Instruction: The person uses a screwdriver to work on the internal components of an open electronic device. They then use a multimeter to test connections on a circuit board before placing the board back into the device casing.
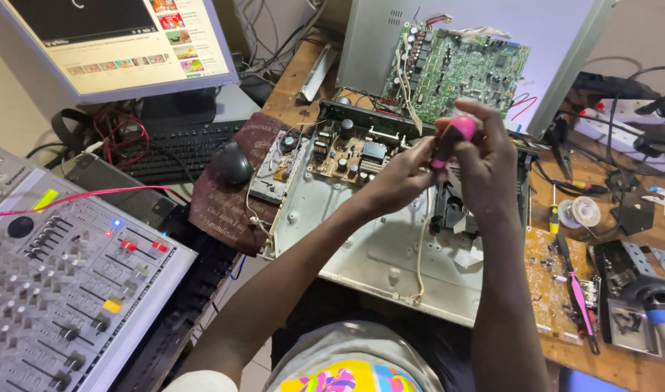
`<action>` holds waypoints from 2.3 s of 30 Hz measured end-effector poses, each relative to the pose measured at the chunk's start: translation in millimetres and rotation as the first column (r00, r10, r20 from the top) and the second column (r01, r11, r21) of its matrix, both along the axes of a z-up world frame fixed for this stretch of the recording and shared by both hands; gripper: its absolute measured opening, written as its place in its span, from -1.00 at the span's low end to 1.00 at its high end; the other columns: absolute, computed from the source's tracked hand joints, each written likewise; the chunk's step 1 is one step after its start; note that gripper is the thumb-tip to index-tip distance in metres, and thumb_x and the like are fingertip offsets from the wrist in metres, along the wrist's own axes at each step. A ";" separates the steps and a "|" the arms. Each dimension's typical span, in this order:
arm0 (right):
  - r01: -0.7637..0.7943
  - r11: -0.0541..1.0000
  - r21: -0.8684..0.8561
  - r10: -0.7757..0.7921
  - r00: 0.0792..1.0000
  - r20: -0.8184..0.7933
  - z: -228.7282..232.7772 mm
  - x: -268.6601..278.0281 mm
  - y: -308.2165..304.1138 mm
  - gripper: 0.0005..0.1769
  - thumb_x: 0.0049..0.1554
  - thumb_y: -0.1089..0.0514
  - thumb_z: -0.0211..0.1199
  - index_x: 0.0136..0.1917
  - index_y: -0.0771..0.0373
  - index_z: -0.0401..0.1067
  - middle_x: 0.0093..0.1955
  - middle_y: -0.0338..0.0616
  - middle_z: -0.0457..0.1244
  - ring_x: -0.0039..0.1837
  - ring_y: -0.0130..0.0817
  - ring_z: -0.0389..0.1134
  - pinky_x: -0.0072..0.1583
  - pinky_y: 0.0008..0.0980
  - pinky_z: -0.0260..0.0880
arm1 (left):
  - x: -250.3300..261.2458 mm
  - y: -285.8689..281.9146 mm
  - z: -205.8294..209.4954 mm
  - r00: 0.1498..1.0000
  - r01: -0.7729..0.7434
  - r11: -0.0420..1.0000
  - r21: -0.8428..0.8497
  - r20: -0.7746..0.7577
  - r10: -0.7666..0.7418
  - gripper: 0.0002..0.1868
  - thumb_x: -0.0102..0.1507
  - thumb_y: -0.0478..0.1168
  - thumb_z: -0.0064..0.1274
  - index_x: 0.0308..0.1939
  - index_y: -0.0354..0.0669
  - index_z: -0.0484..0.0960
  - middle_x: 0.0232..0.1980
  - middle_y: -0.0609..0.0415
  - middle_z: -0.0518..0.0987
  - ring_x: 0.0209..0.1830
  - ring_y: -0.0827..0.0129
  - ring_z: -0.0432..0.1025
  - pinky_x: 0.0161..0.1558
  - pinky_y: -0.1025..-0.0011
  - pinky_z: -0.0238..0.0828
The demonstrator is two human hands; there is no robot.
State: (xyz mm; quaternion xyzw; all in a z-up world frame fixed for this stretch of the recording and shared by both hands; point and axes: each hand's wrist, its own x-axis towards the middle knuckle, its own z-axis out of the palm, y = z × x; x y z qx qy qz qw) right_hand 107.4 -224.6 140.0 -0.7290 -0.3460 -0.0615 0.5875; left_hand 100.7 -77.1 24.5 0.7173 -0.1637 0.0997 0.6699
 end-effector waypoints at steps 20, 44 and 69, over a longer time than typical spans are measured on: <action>0.108 0.994 0.015 -0.109 0.987 0.122 -17.6 9.3 -10.3 -0.49 0.31 0.24 0.45 0.49 0.27 0.43 0.03 0.07 0.37 0.04 -0.18 0.46 -0.04 -0.26 0.54 | -16.3 10.5 -60.7 0.954 -0.271 0.522 0.808 0.154 0.257 -0.83 0.29 -0.15 0.12 -0.09 -0.02 0.75 -0.08 -0.13 0.60 -0.12 -0.16 0.66 -0.19 -0.05 0.67; 0.086 0.994 0.063 -0.092 0.990 0.103 -32.0 13.1 -11.1 -0.50 0.37 0.09 0.45 0.46 0.33 0.42 -0.03 0.04 0.33 0.02 -0.28 0.38 -0.07 -0.32 0.44 | -97.1 77.6 -51.8 0.963 -0.136 0.531 0.836 -0.015 0.270 -0.92 0.35 -0.24 0.19 -0.17 -0.08 0.77 -0.27 0.04 0.60 -0.35 0.13 0.63 -0.32 0.27 0.58; -0.123 0.969 -0.216 0.061 0.961 -0.271 -22.6 -30.0 49.5 -0.59 0.29 0.09 0.33 0.37 0.22 0.47 -0.06 -0.22 0.20 -0.15 -0.47 0.18 -0.19 -0.49 0.21 | -165.4 225.7 25.8 0.611 -0.692 0.474 0.544 0.091 0.787 -0.86 0.25 -0.30 0.25 -0.14 -0.07 0.83 -0.07 0.13 0.82 -0.08 0.41 0.68 -0.01 0.42 0.54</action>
